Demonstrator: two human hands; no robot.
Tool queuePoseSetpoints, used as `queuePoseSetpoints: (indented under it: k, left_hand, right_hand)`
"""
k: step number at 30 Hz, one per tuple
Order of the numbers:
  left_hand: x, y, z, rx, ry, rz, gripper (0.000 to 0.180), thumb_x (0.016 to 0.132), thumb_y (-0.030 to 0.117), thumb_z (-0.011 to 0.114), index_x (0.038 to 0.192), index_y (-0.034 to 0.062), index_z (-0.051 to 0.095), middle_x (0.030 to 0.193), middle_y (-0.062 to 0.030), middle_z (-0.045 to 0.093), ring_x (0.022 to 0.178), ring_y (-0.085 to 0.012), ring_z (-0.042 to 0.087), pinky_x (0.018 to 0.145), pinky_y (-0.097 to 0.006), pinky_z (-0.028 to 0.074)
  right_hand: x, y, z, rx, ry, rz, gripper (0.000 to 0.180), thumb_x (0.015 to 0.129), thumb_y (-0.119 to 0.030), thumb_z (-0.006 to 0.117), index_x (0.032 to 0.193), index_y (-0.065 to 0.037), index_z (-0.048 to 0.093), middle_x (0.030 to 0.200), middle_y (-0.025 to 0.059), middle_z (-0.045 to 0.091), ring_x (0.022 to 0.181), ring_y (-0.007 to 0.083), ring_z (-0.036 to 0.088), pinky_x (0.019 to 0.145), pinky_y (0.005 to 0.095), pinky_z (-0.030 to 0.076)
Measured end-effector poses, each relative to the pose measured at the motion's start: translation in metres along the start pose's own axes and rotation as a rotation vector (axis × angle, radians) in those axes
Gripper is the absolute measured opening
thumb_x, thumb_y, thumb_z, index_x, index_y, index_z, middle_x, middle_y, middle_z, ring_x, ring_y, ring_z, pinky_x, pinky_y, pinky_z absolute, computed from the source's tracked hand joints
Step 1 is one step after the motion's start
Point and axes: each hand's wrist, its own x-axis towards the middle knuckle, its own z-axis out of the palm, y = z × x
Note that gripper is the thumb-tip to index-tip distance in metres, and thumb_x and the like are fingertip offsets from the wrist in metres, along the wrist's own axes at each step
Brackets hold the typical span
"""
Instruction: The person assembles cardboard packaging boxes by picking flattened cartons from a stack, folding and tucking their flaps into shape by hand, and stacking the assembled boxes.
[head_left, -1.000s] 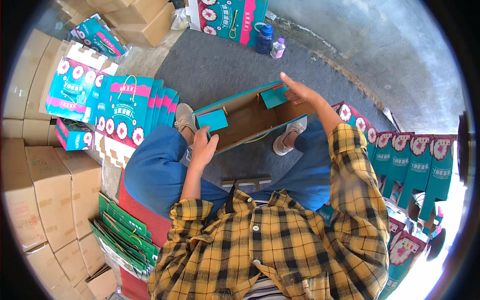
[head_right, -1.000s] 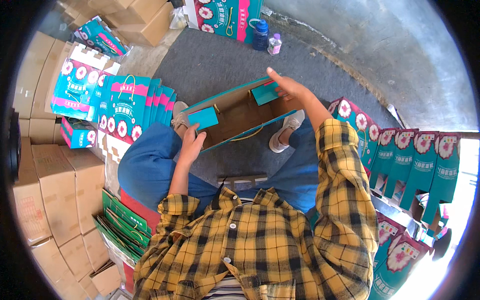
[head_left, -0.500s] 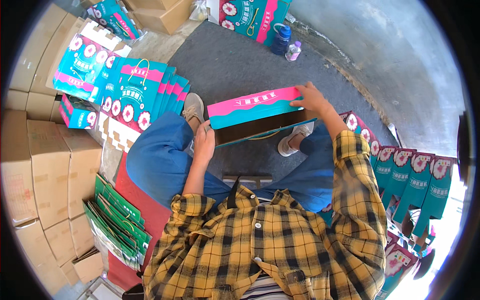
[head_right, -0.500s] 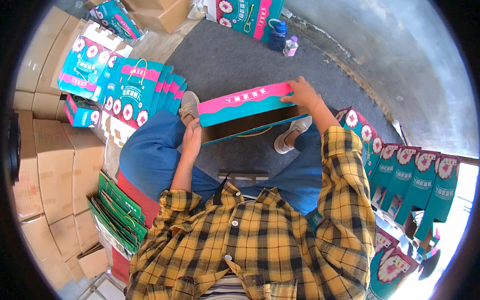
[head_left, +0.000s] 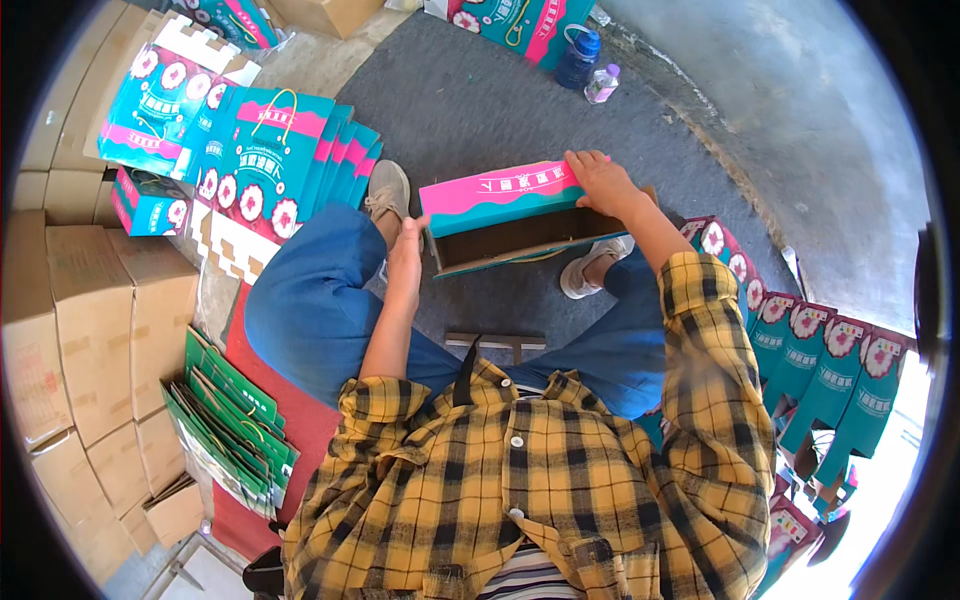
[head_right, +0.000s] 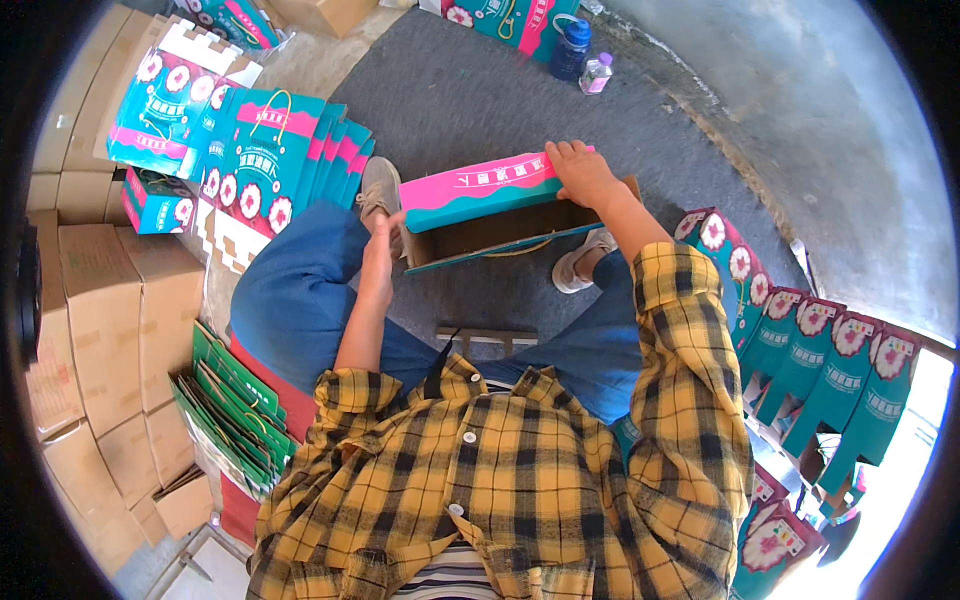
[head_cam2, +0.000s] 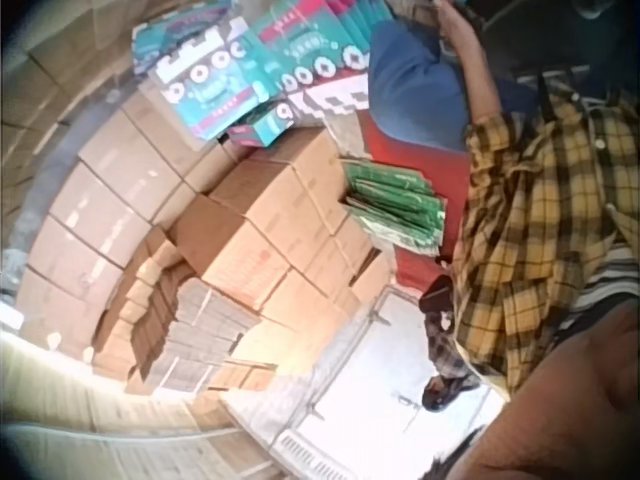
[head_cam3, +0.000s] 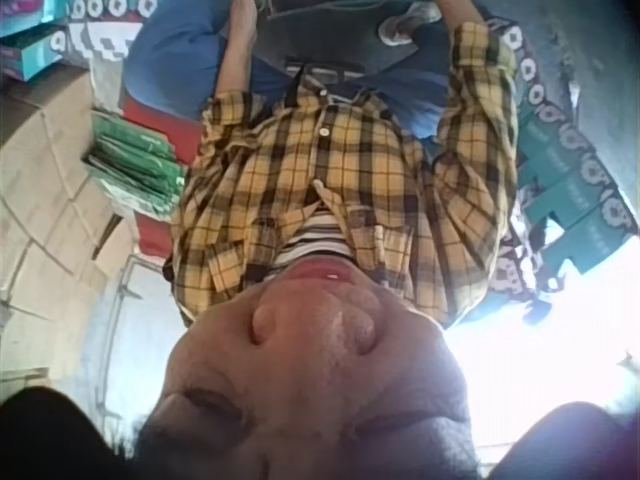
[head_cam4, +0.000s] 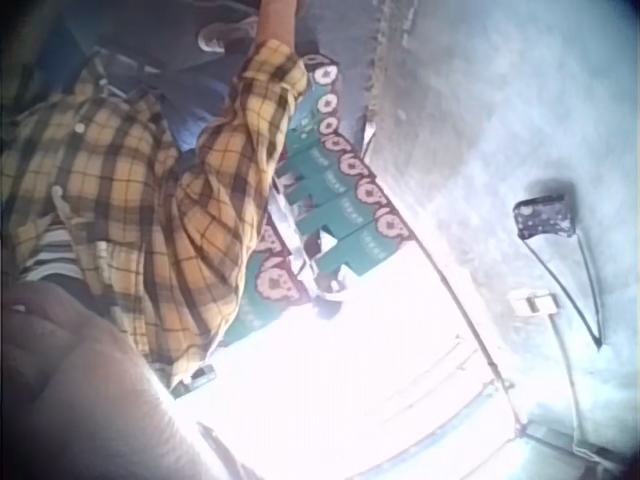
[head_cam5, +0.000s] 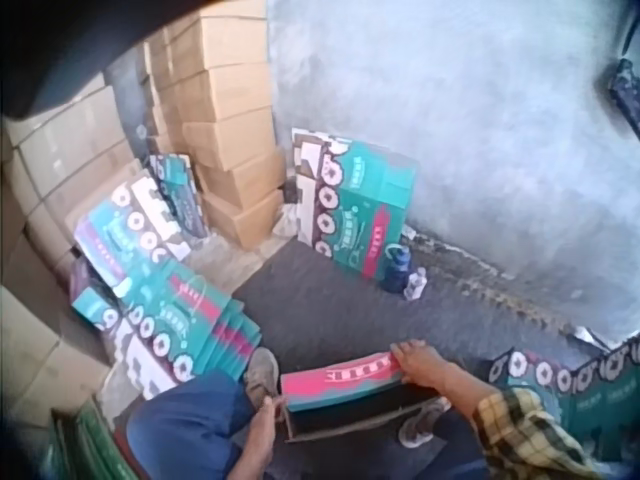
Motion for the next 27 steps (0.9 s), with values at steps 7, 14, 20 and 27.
queuePoseSetpoints:
  k: [7, 14, 20, 27]
  left_hand:
    - [0.037, -0.062, -0.008, 0.44, -0.182, 0.18, 0.071, 0.081, 0.025, 0.071, 0.137, -0.0004, 0.036, 0.127, -0.0212, 0.053, 0.117, -0.0308, 0.052, 0.098, -0.038, 0.04]
    - [0.045, -0.074, -0.017, 0.602, -0.158, 0.256, 0.065, 0.078, 0.019, 0.072, 0.131, -0.0016, 0.04, 0.115, -0.0238, 0.059, 0.107, -0.035, 0.058, 0.093, -0.039, 0.044]
    - [0.041, -0.063, -0.015, 0.551, -0.195, 0.271, 0.059, 0.078, 0.015, 0.071, 0.127, -0.0014, 0.044, 0.113, -0.021, 0.06, 0.105, -0.0313, 0.059, 0.091, -0.039, 0.045]
    - [0.033, -0.05, -0.015, 0.553, -0.196, 0.282, 0.054, 0.078, 0.013, 0.069, 0.125, -0.0011, 0.046, 0.11, -0.0181, 0.061, 0.102, -0.0281, 0.06, 0.088, -0.039, 0.046]
  right_hand:
    - [0.002, -0.003, -0.003, -0.002, -0.02, 0.028, 0.084, 0.064, -0.024, 0.083, 0.132, -0.002, 0.04, 0.121, 0.0126, 0.053, 0.115, 0.0312, 0.05, 0.091, 0.0395, 0.049]
    - [-0.007, -0.002, -0.04, -0.074, 0.007, 0.138, 0.071, 0.072, -0.042, 0.075, 0.126, -0.004, 0.048, 0.114, 0.0143, 0.059, 0.107, 0.0331, 0.058, 0.087, 0.0414, 0.05]
    - [-0.027, 0.041, -0.075, 0.49, -0.427, 0.509, 0.064, 0.087, -0.058, 0.051, 0.112, 0.0, 0.06, 0.107, 0.0165, 0.066, 0.099, 0.0321, 0.064, 0.084, 0.0428, 0.05]
    - [-0.04, 0.0, -0.066, 0.718, -0.593, 0.067, 0.086, 0.083, -0.069, 0.048, 0.131, 0.004, 0.049, 0.126, 0.0232, 0.055, 0.119, 0.0351, 0.052, 0.099, 0.0426, 0.041]
